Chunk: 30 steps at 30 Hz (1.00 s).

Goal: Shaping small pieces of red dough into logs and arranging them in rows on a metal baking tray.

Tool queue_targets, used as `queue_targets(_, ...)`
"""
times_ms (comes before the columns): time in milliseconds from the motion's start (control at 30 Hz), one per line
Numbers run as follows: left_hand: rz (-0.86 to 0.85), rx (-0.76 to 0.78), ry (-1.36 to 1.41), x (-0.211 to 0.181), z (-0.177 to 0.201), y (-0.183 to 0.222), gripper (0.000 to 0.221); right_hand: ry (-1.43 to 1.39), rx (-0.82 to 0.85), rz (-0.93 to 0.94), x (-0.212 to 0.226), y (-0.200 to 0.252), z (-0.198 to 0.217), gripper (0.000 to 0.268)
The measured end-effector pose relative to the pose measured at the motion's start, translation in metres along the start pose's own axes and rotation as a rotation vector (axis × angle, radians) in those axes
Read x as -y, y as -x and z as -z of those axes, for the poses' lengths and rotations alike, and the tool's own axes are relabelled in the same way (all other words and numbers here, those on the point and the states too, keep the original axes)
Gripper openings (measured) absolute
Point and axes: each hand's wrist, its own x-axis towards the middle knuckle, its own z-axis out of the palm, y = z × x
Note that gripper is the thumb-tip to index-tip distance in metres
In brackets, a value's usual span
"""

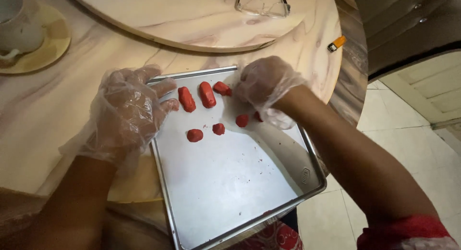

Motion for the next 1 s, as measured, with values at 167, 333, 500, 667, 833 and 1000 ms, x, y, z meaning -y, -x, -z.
queue_targets(167, 0.041, -0.166, 0.033, 0.001, -0.004, -0.001, 0.022, 0.819, 0.193, 0.247, 0.006, -0.014, -0.009, 0.016)
queue_targets(333, -0.021, 0.031, 0.010, 0.004, 0.006, 0.001, 0.039, 0.659, 0.137, 0.176, -0.001, -0.032, -0.015, 0.024)
queue_targets(500, -0.127, 0.207, -0.083, 0.001, -0.020, -0.002, 0.089, 0.505, 0.066, 0.106, -0.006, -0.045, -0.016, 0.037)
queue_targets(667, 0.106, -0.442, 0.069, -0.004, -0.041, -0.017, 0.016, -0.150, -0.084, -0.147, 0.011, 0.010, 0.029, 0.039)
queue_targets(833, -0.039, -0.060, 0.002, 0.003, -0.015, 0.000, 0.041, -0.267, -0.116, -0.002, -0.009, -0.004, 0.013, 0.032)
queue_targets(1000, -0.101, 0.244, -0.068, 0.005, 0.002, 0.000, 0.094, -0.025, 0.054, -0.095, -0.005, -0.028, -0.004, 0.037)
